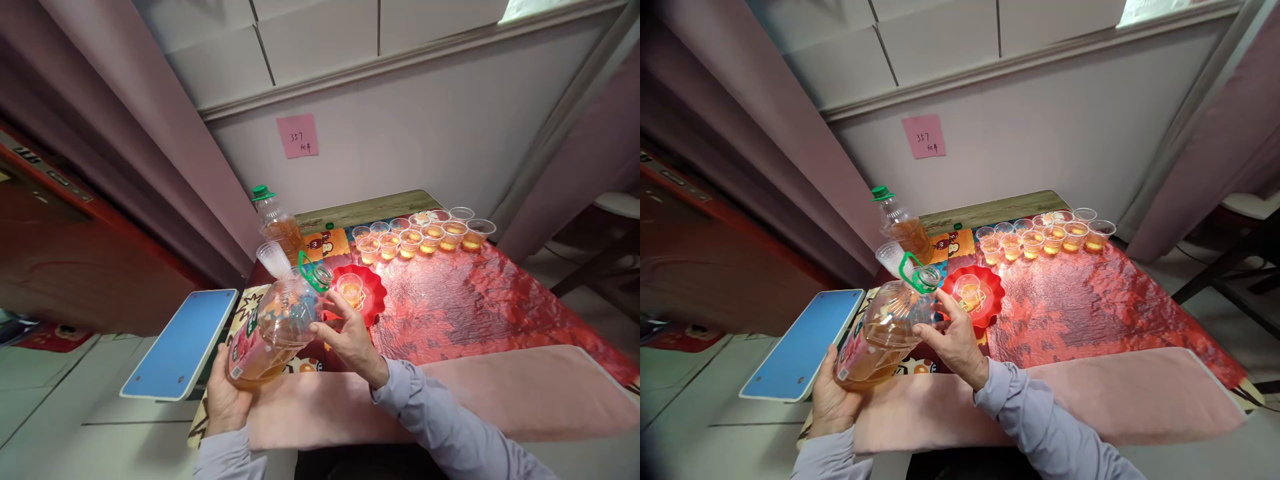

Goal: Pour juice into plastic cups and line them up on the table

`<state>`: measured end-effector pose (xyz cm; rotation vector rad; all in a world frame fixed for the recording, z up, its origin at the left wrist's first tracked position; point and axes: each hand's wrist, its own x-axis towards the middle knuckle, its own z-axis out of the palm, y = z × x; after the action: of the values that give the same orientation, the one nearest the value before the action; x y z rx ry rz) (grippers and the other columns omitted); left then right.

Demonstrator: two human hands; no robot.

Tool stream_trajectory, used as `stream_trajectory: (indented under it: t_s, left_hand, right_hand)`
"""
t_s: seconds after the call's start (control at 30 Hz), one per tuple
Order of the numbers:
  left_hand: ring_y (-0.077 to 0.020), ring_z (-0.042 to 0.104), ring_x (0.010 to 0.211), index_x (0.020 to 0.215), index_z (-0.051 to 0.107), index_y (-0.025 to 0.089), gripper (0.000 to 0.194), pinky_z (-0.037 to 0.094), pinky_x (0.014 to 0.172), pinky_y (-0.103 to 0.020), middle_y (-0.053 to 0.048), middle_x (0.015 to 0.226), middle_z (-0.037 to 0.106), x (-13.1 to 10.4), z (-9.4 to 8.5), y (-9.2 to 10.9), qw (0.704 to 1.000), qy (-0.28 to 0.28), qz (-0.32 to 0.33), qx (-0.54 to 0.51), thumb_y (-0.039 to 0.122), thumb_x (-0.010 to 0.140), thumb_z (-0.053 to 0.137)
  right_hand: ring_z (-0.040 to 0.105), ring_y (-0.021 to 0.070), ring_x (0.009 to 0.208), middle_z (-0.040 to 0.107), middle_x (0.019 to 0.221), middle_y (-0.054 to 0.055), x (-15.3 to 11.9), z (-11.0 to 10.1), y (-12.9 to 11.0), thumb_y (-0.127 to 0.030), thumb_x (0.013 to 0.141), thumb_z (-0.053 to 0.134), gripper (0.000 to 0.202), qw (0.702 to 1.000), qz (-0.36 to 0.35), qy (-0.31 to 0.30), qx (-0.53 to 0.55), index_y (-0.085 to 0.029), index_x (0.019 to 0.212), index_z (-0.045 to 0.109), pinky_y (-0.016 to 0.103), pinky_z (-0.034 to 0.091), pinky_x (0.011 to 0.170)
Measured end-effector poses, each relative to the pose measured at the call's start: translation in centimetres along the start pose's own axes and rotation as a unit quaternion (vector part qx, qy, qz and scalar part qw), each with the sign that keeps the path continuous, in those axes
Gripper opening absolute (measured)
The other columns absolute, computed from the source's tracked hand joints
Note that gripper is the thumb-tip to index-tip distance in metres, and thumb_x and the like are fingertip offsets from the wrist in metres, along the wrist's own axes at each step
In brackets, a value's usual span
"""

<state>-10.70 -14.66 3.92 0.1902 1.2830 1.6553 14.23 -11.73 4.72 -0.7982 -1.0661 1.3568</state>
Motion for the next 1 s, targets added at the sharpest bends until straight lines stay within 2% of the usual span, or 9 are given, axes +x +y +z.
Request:
stream_trajectory:
  t_s: [0.13,0.27,0.4,0.5,0.57,0.67,0.83,0.93,1.0]
  left_hand:
    - [-0.0327,0.076,0.119,0.114,0.083,0.020,0.034,0.061,0.105,-0.048,-0.011,0.112,0.085,-0.3,0.2,-1.3,0.999,-0.016,-0.032,-0.022,0.044,0.096,0.066]
    - [-0.0333,0.077,0.116,0.117,0.083,0.020,0.038,0.061,0.104,-0.048,-0.013,0.117,0.084,-0.5,0.1,-1.9,0.998,-0.042,-0.032,-0.043,0.047,0.096,0.066]
    - [-0.0340,0.077,0.113,0.122,0.082,0.019,0.045,0.061,0.103,-0.050,-0.014,0.118,0.083,0.1,-1.0,-2.3,0.995,-0.060,-0.044,-0.060,0.050,0.094,0.067]
    - [-0.0325,0.078,0.109,0.126,0.080,0.020,0.046,0.062,0.101,-0.050,-0.012,0.116,0.083,0.7,-1.8,-2.6,0.993,-0.068,-0.049,-0.087,0.049,0.091,0.070]
    - [-0.0321,0.079,0.107,0.126,0.079,0.019,0.046,0.062,0.099,-0.050,-0.013,0.115,0.083,0.7,-2.0,-2.6,0.991,-0.072,-0.060,-0.100,0.047,0.091,0.069]
    - [-0.0332,0.079,0.102,0.126,0.078,0.017,0.046,0.063,0.095,-0.052,-0.014,0.113,0.083,0.4,-1.9,-2.6,0.988,-0.077,-0.078,-0.106,0.047,0.093,0.067]
    - [-0.0342,0.079,0.102,0.133,0.075,0.020,0.049,0.063,0.093,-0.054,-0.014,0.118,0.082,0.3,-2.1,-2.5,0.985,-0.091,-0.088,-0.113,0.048,0.096,0.065]
    - [-0.0347,0.079,0.102,0.130,0.076,0.020,0.044,0.063,0.093,-0.056,-0.014,0.119,0.083,0.6,-2.6,-2.7,0.982,-0.100,-0.102,-0.126,0.046,0.096,0.064]
    - [-0.0360,0.079,0.101,0.128,0.075,0.019,0.042,0.063,0.095,-0.059,-0.015,0.116,0.083,0.9,-2.8,-2.7,0.979,-0.108,-0.111,-0.136,0.044,0.096,0.063]
  right_hand:
    - [0.068,0.0349,0.130,0.070,0.143,0.012,-0.1,0.5,-1.3,-0.056,0.082,0.088,0.078,0.995,-0.051,-0.010,-0.082,-0.031,0.152,0.065,0.049,0.071,0.090]
    - [0.068,0.0346,0.130,0.066,0.151,0.013,-0.5,1.4,-2.0,-0.054,0.089,0.083,0.076,0.988,-0.087,-0.025,-0.127,-0.031,0.158,0.060,0.051,0.070,0.095]
    - [0.066,0.0353,0.137,0.061,0.159,0.013,-1.0,2.0,-1.8,-0.049,0.093,0.082,0.074,0.978,-0.125,-0.057,-0.156,-0.031,0.160,0.058,0.051,0.068,0.100]
    - [0.064,0.0359,0.141,0.063,0.158,0.013,-0.9,0.9,-1.7,-0.046,0.093,0.083,0.073,0.958,-0.173,-0.078,-0.214,-0.030,0.160,0.059,0.057,0.061,0.112]
    - [0.065,0.0364,0.141,0.069,0.152,0.013,-0.4,-1.0,-2.1,-0.046,0.094,0.082,0.060,0.940,-0.197,-0.058,-0.274,-0.029,0.150,0.068,0.061,0.053,0.120]
    - [0.068,0.0355,0.136,0.075,0.143,0.014,1.6,-4.9,-3.2,-0.051,0.100,0.074,0.043,0.902,-0.200,-0.030,-0.380,-0.028,0.135,0.077,0.061,0.052,0.119]
    - [0.063,0.0427,0.141,0.065,0.154,0.023,5.9,-10.9,-3.4,-0.070,0.091,0.076,0.066,0.784,-0.163,-0.028,-0.598,-0.020,0.134,0.076,0.064,0.050,0.116]
    - [0.057,0.0482,0.146,0.054,0.164,0.027,7.1,-12.1,-2.5,-0.077,0.086,0.077,0.079,0.725,-0.115,-0.046,-0.678,-0.019,0.140,0.071,0.076,0.039,0.119]
    - [0.054,0.0499,0.148,0.046,0.170,0.028,7.4,-11.9,-1.9,-0.080,0.085,0.077,0.085,0.706,-0.091,-0.061,-0.700,-0.018,0.143,0.068,0.081,0.029,0.122]
